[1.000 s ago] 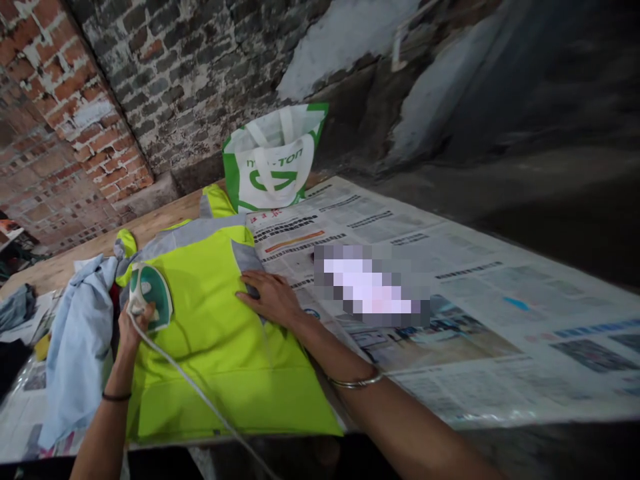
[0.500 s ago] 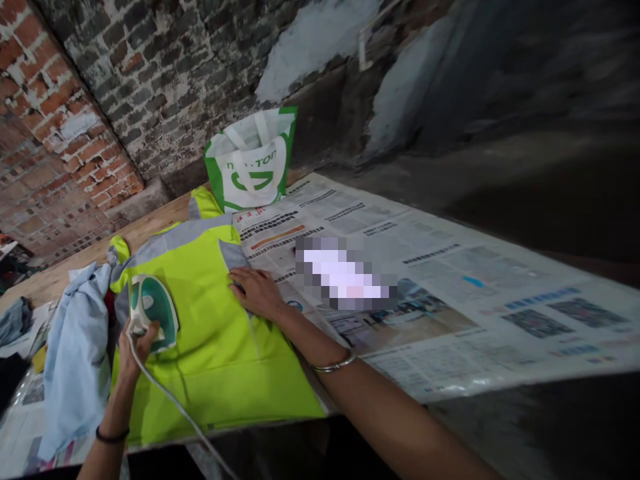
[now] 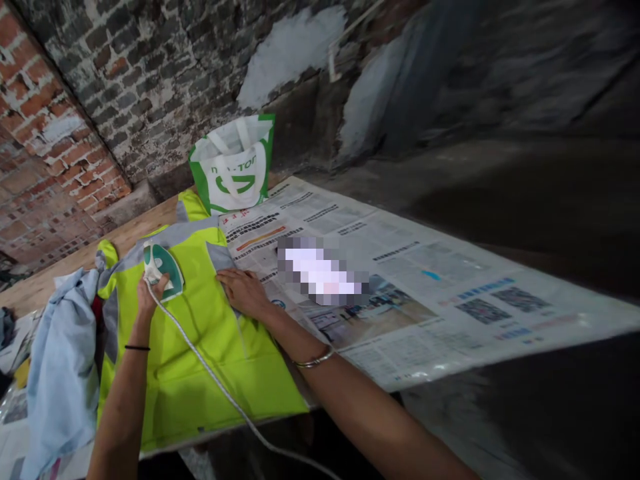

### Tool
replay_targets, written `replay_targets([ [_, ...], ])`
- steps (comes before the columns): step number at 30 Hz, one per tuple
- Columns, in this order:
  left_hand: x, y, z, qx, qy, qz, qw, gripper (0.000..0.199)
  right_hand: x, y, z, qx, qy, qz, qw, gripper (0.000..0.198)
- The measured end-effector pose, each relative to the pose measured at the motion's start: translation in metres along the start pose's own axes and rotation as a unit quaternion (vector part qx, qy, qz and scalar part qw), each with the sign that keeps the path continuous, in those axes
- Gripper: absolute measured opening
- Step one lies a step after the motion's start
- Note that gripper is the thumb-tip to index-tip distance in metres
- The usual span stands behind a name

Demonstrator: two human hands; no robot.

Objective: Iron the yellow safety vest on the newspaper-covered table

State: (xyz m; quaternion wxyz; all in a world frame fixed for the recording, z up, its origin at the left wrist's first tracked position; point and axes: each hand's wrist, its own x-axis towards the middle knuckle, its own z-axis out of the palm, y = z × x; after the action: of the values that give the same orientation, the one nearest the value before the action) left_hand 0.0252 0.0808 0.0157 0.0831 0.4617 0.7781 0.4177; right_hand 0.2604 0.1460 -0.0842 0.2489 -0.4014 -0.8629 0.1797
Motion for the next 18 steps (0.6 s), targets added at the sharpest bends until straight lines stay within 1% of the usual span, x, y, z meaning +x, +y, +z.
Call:
replay_targets([
  [1, -0.001, 0.002, 0.001, 0.002, -0.002, -0.002, 1.0, 0.027, 0.001, 0.0, -0.001, 0.002, 0.0, 0.004, 1.0, 0.046],
  [3, -0.016, 0.002, 0.001, 0.001, -0.015, -0.007, 1.0, 0.026, 0.002, -0.001, -0.002, 0.006, 0.003, 0.008, 1.0, 0.044],
  [5, -0.047, 0.0, -0.002, -0.008, -0.034, -0.008, 0.999, 0.028, 0.003, -0.002, -0.003, 0.01, 0.008, 0.006, 1.0, 0.043],
  [8, -0.099, -0.003, -0.004, -0.033, -0.065, 0.0, 0.997, 0.041, 0.002, -0.001, -0.003, 0.016, 0.017, -0.002, 1.0, 0.044],
  [10, -0.123, -0.003, -0.001, -0.045, -0.079, 0.005, 0.996, 0.05, 0.002, 0.001, -0.001, 0.018, 0.022, -0.007, 1.0, 0.045],
  [11, -0.128, -0.002, 0.001, -0.051, -0.084, 0.008, 0.995, 0.052, 0.002, 0.003, 0.0, 0.018, 0.024, -0.009, 1.0, 0.045],
  [12, -0.128, 0.0, 0.005, -0.055, -0.087, 0.01, 0.995, 0.053, 0.002, 0.004, 0.002, 0.019, 0.026, -0.008, 0.999, 0.046],
  [14, -0.113, 0.005, 0.014, -0.06, -0.087, 0.013, 0.994, 0.049, 0.001, 0.005, 0.004, 0.018, 0.03, -0.002, 0.999, 0.046],
  [18, -0.054, 0.023, 0.035, -0.049, -0.07, 0.016, 0.996, 0.034, 0.0, 0.004, 0.003, 0.018, 0.026, 0.0, 1.0, 0.044],
])
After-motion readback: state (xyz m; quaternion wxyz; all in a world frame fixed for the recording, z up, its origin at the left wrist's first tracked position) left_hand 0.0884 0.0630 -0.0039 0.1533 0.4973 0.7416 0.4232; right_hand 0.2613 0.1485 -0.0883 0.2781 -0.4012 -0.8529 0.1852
